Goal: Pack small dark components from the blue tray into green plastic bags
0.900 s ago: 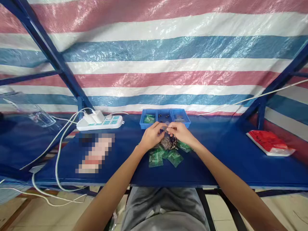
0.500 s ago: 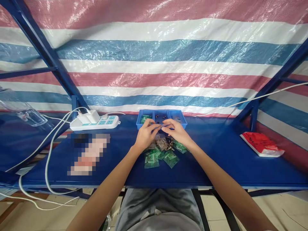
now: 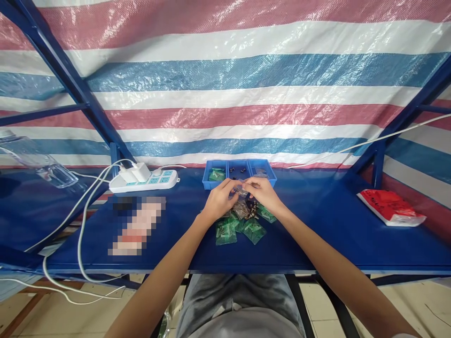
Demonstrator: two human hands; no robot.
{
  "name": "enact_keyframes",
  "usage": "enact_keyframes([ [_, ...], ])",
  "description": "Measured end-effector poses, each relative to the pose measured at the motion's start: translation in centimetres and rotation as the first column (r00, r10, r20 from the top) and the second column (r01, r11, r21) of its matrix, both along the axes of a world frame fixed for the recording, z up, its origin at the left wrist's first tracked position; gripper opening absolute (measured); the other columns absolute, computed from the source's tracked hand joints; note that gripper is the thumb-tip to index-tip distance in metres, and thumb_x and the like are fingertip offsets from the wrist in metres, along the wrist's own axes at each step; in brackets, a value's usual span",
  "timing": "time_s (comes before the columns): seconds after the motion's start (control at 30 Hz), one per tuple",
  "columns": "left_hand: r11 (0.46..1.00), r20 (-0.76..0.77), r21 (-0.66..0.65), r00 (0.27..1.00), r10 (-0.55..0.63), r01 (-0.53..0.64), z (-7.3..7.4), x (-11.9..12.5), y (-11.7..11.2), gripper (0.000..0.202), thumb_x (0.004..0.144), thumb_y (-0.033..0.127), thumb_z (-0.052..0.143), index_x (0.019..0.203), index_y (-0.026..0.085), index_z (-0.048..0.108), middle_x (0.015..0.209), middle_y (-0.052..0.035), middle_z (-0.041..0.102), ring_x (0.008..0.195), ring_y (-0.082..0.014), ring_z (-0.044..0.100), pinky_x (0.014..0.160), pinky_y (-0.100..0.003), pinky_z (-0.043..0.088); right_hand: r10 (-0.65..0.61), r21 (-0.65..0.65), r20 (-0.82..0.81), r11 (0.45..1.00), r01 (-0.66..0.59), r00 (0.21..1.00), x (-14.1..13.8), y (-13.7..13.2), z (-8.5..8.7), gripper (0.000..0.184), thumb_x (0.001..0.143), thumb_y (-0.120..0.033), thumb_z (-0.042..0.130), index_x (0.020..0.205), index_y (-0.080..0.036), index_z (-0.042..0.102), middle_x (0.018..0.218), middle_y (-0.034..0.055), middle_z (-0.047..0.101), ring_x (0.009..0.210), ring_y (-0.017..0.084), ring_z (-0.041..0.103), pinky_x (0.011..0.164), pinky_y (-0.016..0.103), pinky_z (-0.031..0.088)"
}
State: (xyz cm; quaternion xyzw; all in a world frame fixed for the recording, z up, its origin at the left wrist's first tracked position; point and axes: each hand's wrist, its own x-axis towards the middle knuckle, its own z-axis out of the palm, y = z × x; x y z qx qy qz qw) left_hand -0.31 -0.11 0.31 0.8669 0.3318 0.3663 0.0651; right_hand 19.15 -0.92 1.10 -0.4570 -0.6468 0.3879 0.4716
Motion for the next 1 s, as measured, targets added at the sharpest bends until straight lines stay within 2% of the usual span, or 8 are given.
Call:
enact_keyframes([
  [0.13, 0.998, 0.049, 0.049, 0.998, 0.038, -0.04, 0.1, 0.0, 0.2, 0.023, 0.1, 0.029, 0.047, 0.114, 0.023, 0.065, 0.108, -0.0067, 0.061, 0.078, -0.0135, 0.061, 0.064, -0.025, 0.049, 0.035, 0.003, -0.102, 0.999, -0.035, 0.994, -0.1, -0.5, 0.6, 0.032, 0.086, -0.05, 0.063, 0.081, -0.021, 0.077, 0.128, 0.0082, 0.065, 0.102, 0.026, 0.065, 0.063, 0.028, 0.054],
  [0.23, 0.998, 0.065, 0.035, 0.997, 0.05, -0.052, 0.1, 0.0, 0.2, 0.024, 0.102, 0.031, 0.046, 0.114, 0.023, 0.065, 0.104, -0.0063, 0.064, 0.08, -0.0146, 0.063, 0.065, -0.026, 0.05, -0.001, 0.011, -0.122, 1.0, 0.002, 0.992, -0.2, -0.9, 1.0, 0.036, 0.088, -0.052, 0.061, 0.081, -0.02, 0.077, 0.116, 0.0093, 0.071, 0.093, 0.024, 0.067, 0.063, 0.029, 0.054],
  [0.37, 0.994, 0.102, -0.065, 0.991, 0.092, -0.085, 0.0, 0.1, 0.1, 0.037, 0.099, 0.032, 0.053, 0.135, 0.023, 0.049, 0.094, -0.0028, 0.068, 0.08, -0.0158, 0.066, 0.065, -0.025, 0.051, -0.042, 0.027, -0.066, 0.999, 0.043, 0.997, -0.5, -1.1, 0.9, 0.036, 0.088, -0.051, 0.06, 0.083, -0.019, 0.075, 0.089, 0.008, 0.074, 0.077, 0.022, 0.066, 0.061, 0.03, 0.052],
  [0.47, 0.989, 0.126, -0.093, 0.984, 0.128, -0.117, 0.0, 0.1, 0.1, 0.042, 0.097, 0.035, 0.057, 0.136, 0.023, 0.045, 0.098, -0.0031, 0.069, 0.082, -0.0161, 0.068, 0.066, -0.025, 0.052, -0.055, 0.021, -0.057, 0.998, 0.056, 0.997, -0.7, -1.0, 0.4, 0.032, 0.088, -0.047, 0.059, 0.086, -0.019, 0.074, 0.081, 0.0069, 0.072, 0.075, 0.022, 0.066, 0.06, 0.03, 0.052],
  [0.63, 0.996, 0.0, -0.068, 0.998, 0.06, -0.06, 0.1, 0.1, 0.1, 0.031, 0.095, 0.03, 0.058, 0.125, 0.025, 0.056, 0.116, -0.0046, 0.065, 0.09, -0.0178, 0.067, 0.069, -0.026, 0.053, -0.062, 0.045, -0.098, 0.997, 0.067, 0.993, -0.6, -0.4, -0.3, 0.028, 0.089, -0.042, 0.056, 0.085, -0.019, 0.071, 0.085, 0.0074, 0.072, 0.082, 0.024, 0.069, 0.06, 0.03, 0.052],
  [0.73, 0.997, -0.013, -0.05, 0.998, 0.058, -0.058, 0.2, 0.1, 0.1, 0.026, 0.098, 0.025, 0.051, 0.123, 0.025, 0.058, 0.115, -0.0046, 0.065, 0.094, -0.0175, 0.066, 0.075, -0.027, 0.053, -0.029, 0.059, -0.069, 0.998, 0.033, 0.997, -0.4, -0.3, -0.4, 0.025, 0.089, -0.038, 0.053, 0.092, -0.021, 0.07, 0.092, 0.0076, 0.073, 0.088, 0.024, 0.069, 0.061, 0.03, 0.053],
  [0.87, 0.996, 0.011, -0.013, 0.996, 0.092, -0.091, 0.4, 0.1, 0.1, 0.024, 0.103, 0.028, 0.043, 0.115, 0.023, 0.063, 0.107, -0.0052, 0.066, 0.095, -0.0175, 0.065, 0.082, -0.029, 0.052, 0.018, 0.061, 0.017, 0.998, -0.019, 1.0, -0.4, -0.5, -0.3, 0.025, 0.089, -0.033, 0.05, 0.105, -0.021, 0.065, 0.097, 0.0071, 0.071, 0.085, 0.022, 0.068, 0.06, 0.029, 0.052],
  [1.0, 0.993, 0.01, 0.016, 0.993, 0.115, -0.115, 0.4, 0.1, 0.2, 0.024, 0.103, 0.032, 0.044, 0.112, 0.022, 0.063, 0.104, -0.0059, 0.062, 0.093, -0.0176, 0.064, 0.081, -0.029, 0.052, -0.08, 0.175, 0.203, 0.983, 0.044, 0.976, -0.9, -0.8, -0.3, 0.025, 0.094, -0.04, 0.049, 0.1, -0.022, 0.065, 0.089, 0.0067, 0.068, 0.081, 0.022, 0.064, 0.066, 0.032, 0.05],
])
